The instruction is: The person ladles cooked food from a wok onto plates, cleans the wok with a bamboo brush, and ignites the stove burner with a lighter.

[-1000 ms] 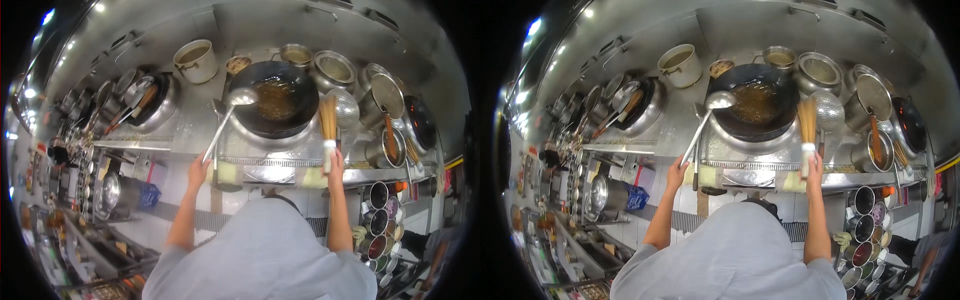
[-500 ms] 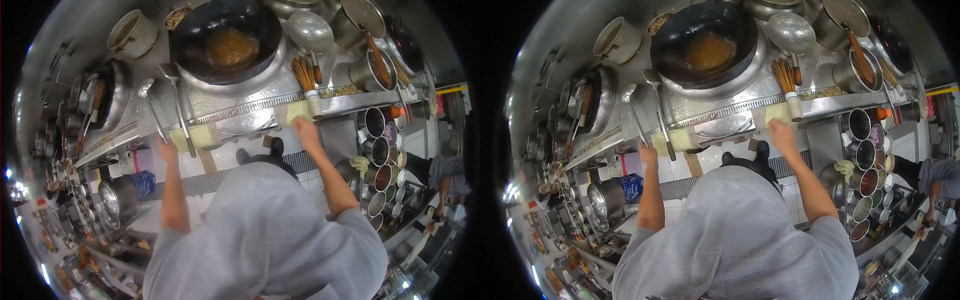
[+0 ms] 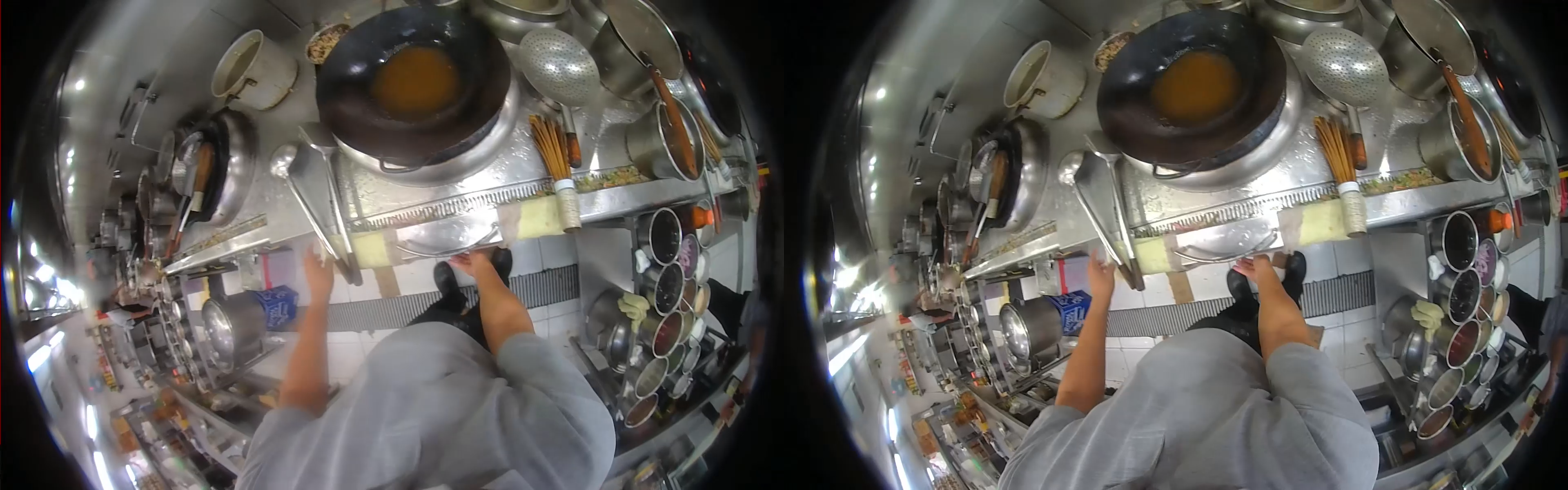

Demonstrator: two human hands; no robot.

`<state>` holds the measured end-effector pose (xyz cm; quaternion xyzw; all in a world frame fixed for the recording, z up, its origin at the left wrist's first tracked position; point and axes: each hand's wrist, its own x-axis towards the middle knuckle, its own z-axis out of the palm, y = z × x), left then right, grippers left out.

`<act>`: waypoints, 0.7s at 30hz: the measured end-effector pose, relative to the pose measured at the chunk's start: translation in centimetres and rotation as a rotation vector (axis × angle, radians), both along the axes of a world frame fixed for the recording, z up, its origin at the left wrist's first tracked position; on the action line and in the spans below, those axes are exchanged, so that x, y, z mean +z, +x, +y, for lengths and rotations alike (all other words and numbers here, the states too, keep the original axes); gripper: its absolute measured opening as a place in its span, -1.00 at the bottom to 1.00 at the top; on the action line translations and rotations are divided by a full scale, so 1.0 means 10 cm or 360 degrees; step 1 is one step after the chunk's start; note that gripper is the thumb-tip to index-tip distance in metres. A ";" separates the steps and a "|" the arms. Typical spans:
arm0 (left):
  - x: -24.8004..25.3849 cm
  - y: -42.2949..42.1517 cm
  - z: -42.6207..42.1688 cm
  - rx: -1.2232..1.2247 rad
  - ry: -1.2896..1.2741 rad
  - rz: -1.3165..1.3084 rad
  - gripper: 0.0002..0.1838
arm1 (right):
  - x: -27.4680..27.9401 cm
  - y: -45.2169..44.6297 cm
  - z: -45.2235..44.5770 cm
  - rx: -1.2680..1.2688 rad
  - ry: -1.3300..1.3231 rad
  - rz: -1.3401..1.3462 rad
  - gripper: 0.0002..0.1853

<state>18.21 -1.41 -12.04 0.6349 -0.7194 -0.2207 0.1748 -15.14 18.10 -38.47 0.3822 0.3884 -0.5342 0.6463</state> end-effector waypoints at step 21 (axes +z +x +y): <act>-0.31 2.68 2.52 0.0069 0.1332 0.0112 -0.57 | -0.25 0.74 -0.29 0.0356 -0.0081 0.1197 -0.56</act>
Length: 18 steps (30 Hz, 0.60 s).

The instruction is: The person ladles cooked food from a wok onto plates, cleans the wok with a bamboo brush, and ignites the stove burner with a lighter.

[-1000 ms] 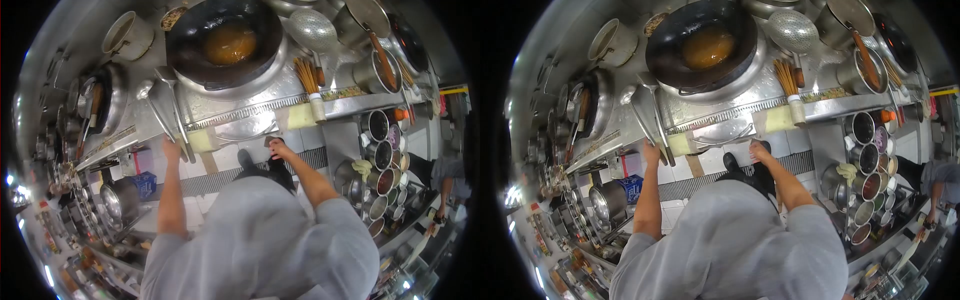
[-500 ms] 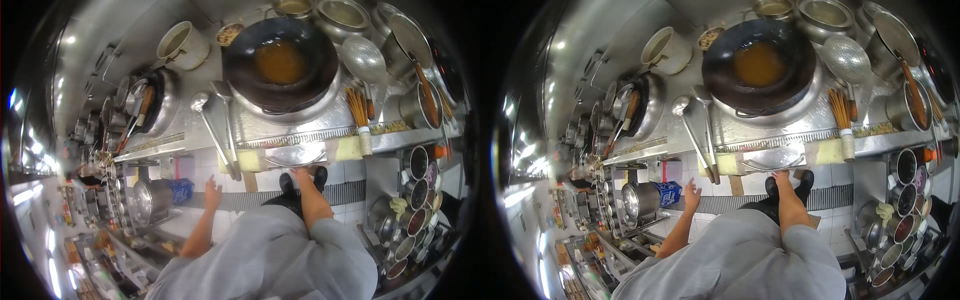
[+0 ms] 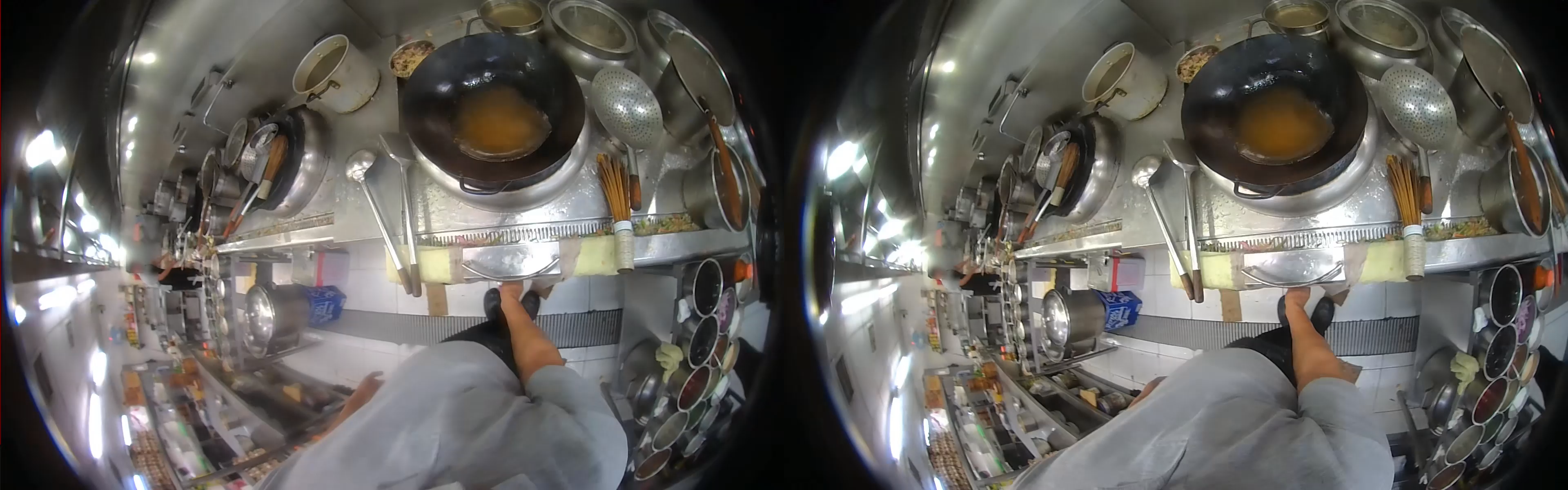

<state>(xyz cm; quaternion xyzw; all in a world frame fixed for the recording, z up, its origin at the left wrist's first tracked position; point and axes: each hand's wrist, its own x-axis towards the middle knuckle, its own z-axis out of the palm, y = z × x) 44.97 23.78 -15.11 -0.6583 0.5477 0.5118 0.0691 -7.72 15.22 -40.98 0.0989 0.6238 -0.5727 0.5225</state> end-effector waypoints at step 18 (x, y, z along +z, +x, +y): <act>0.20 0.46 -1.08 -0.0031 -0.0196 0.0061 -0.51 | 0.42 0.08 0.13 -0.0764 -0.0665 -0.0677 -0.71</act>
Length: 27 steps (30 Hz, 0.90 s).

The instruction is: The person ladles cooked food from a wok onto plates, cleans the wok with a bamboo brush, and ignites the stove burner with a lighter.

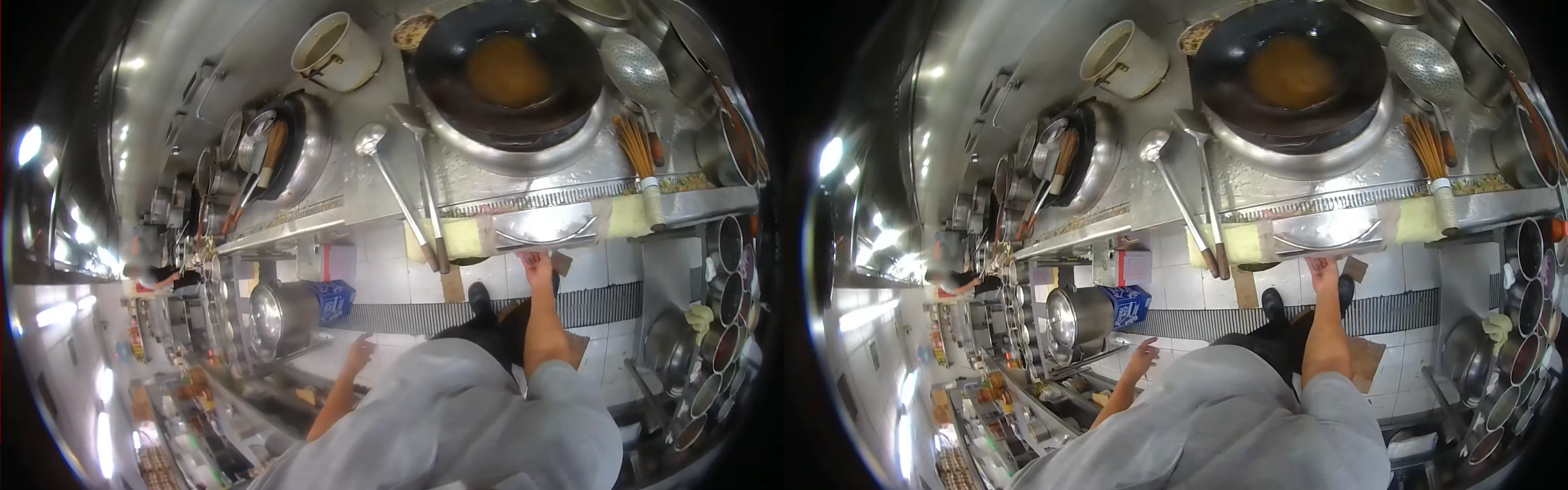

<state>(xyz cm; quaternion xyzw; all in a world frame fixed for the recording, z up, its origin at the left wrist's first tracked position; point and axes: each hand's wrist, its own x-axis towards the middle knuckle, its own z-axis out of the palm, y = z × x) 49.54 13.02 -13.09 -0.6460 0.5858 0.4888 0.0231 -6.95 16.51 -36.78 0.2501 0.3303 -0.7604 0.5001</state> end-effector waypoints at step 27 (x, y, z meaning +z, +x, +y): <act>0.07 0.32 0.09 0.0057 0.0097 -0.0087 -0.57 | -0.08 0.14 -0.01 0.0003 0.0282 0.0423 -0.69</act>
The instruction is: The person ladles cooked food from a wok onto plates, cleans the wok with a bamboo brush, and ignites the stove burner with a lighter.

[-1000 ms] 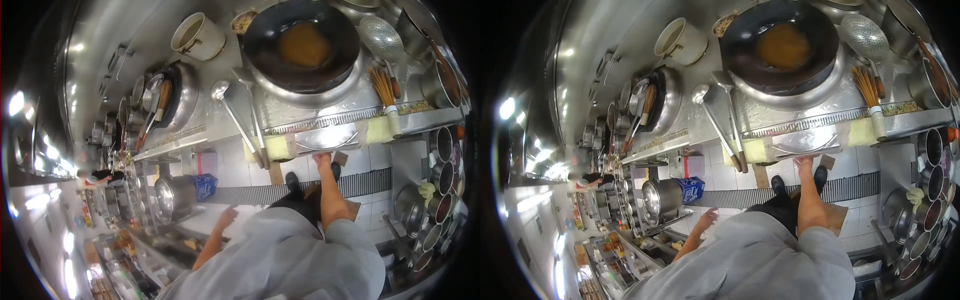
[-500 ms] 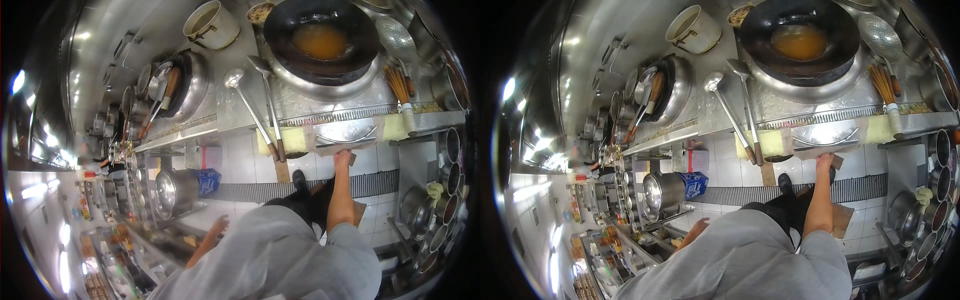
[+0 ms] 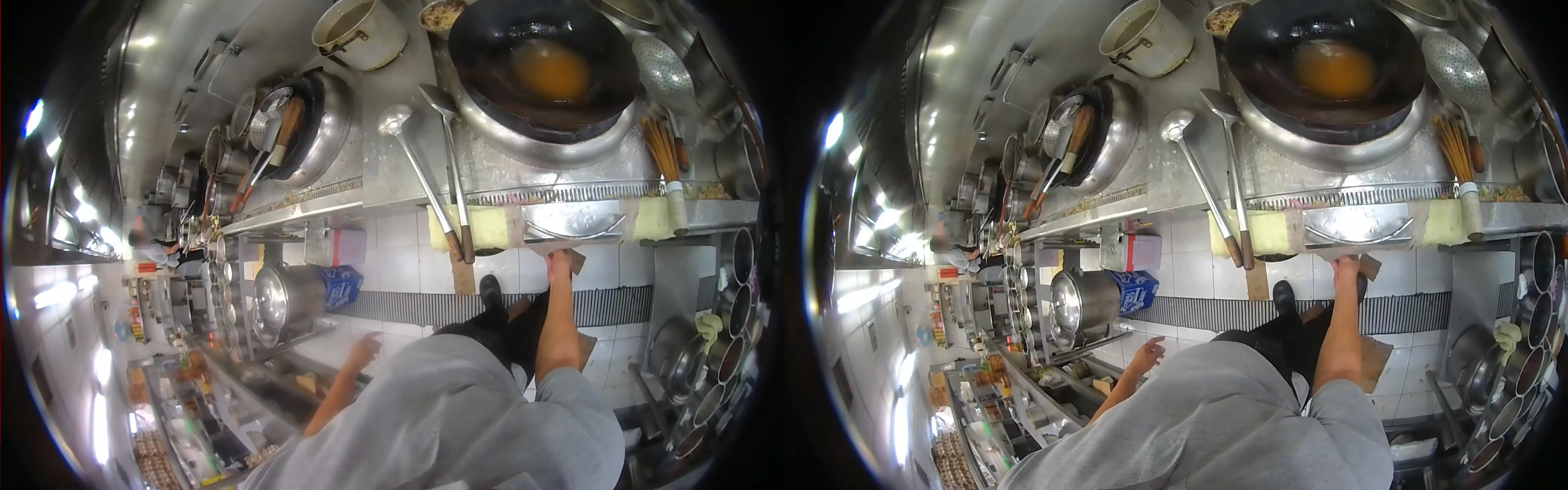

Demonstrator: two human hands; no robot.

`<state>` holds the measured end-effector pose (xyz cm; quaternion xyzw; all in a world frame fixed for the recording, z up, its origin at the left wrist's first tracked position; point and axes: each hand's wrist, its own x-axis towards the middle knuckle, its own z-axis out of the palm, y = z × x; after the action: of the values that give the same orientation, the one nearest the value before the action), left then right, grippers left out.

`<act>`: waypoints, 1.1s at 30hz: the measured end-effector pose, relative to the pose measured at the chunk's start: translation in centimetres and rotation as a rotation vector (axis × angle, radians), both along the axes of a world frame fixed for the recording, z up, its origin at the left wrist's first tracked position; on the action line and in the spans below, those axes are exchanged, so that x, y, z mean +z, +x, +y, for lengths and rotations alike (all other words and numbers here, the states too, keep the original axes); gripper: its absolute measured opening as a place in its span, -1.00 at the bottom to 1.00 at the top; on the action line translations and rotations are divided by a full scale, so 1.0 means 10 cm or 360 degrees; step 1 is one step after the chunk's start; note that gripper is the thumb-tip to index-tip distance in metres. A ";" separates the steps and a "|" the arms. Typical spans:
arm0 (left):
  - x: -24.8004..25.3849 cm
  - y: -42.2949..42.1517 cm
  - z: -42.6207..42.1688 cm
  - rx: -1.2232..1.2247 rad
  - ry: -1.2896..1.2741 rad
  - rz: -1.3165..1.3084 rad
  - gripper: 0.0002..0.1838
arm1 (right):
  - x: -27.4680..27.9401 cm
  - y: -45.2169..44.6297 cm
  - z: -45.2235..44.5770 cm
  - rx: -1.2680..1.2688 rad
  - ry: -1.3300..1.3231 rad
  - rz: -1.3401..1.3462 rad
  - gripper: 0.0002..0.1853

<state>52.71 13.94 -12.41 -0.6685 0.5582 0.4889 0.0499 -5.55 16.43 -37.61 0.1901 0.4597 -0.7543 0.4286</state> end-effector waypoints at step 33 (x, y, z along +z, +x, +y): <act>0.09 -0.29 0.20 0.0056 0.0191 -0.0112 -0.54 | -0.87 -0.56 0.12 0.1078 -0.0091 -0.0476 -0.92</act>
<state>49.77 15.94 -11.53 -0.6908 0.5140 0.4985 0.1008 -11.18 17.67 -46.30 0.1231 0.4075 -0.5462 0.7214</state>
